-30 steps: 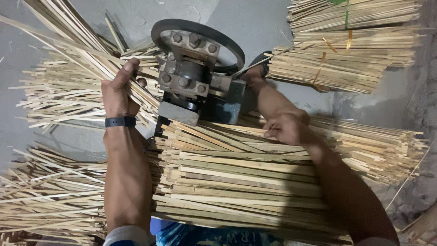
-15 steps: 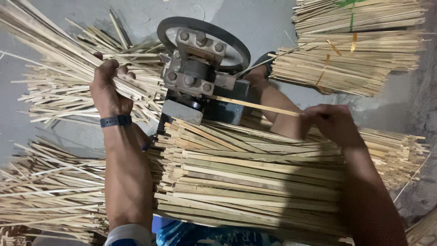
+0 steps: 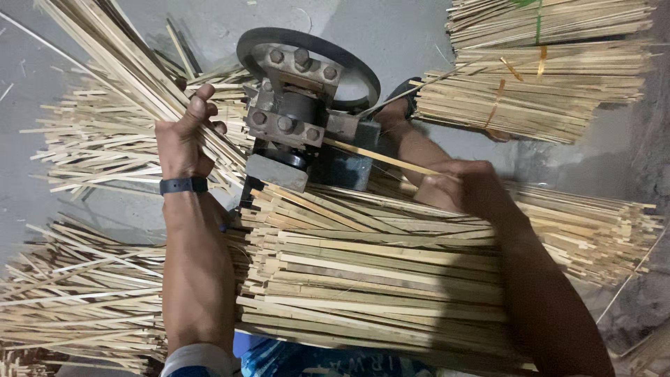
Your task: The person sits on the floor and uses a bench grinder to smooth thin bamboo sticks. They feed each stick through the grinding wheel one at a time, then place the finished sticks into a pile on their lap. The person also handles a bundle of sticks tied with a red ribbon.
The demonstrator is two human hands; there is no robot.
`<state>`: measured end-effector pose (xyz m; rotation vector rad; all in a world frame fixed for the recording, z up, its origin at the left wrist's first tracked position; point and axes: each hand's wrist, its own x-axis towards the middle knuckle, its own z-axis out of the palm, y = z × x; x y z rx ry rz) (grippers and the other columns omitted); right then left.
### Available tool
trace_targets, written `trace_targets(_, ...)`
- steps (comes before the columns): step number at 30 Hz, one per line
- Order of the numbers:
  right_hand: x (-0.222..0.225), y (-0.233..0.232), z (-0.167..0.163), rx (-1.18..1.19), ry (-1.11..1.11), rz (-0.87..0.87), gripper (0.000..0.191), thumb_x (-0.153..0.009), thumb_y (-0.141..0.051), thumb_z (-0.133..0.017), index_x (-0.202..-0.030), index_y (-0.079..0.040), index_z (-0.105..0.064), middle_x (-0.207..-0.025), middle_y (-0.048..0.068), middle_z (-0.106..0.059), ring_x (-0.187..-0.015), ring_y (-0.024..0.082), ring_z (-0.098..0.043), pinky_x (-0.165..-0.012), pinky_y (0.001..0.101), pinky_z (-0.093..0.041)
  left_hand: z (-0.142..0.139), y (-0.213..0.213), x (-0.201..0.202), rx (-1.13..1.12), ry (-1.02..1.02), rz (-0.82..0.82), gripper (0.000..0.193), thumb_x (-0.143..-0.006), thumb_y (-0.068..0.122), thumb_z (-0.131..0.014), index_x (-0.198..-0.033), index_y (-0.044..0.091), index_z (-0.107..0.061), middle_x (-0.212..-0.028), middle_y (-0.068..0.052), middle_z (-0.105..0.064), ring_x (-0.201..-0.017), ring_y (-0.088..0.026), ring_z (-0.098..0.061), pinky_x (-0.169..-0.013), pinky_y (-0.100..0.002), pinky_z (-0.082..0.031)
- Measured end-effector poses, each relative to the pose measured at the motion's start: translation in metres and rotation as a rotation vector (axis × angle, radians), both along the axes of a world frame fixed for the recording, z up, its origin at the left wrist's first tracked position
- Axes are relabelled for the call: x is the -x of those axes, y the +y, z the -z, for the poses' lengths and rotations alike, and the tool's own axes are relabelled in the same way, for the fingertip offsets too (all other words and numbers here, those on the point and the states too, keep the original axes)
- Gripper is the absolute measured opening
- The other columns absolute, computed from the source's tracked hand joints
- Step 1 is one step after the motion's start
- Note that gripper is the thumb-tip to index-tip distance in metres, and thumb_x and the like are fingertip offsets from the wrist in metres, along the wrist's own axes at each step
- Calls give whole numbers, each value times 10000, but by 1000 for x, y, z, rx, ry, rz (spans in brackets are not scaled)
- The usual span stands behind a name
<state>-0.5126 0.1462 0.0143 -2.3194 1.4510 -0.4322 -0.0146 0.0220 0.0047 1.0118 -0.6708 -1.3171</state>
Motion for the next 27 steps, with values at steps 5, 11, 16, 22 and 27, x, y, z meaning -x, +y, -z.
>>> trace_targets(5,-15,7,9,-537,-125,74,345,-900,-289,-776,-1086,-8,-703,-904,130,-803,-774,200,-800,-703,325,-657,-2,1,3,-18,-43,16,300,-955,159,-789,-1088,-100,-716,-958,-171,-724,-783,-219,-676,-609,-319,-565)
trace_targets(11,-22,11,20,-451,-227,-67,219,-871,-207,-770,-1003,-31,-771,-919,108,-808,-838,164,-783,-766,280,-630,-4,0,7,-4,69,44,290,-969,175,-761,-1062,-92,-695,-993,-210,-747,-790,-239,-685,-658,-312,-581)
trace_targets(16,8,15,-11,-499,-16,165,148,-912,-191,-746,-1000,-82,-794,-913,90,-793,-841,190,-749,-775,323,-581,8,-3,-2,12,95,-44,260,-981,189,-748,-1056,-48,-670,-961,-172,-730,-912,-252,-743,-680,-348,-600)
trace_targets(22,31,21,-40,-557,-174,591,187,-938,-239,-677,-1059,-142,-781,-881,45,-777,-746,149,-751,-661,322,-649,30,-12,-25,10,142,-208,252,-1055,199,-732,-1147,-19,-644,-961,-99,-675,-889,-186,-635,-835,-319,-563)
trace_targets(27,15,13,-38,-132,-42,319,178,-922,-150,-754,-1096,-142,-787,-897,73,-728,-781,168,-720,-695,320,-596,26,-6,-23,85,284,-161,434,-971,184,-780,-1297,-8,-568,-891,-81,-626,-757,-211,-612,-671,-392,-562)
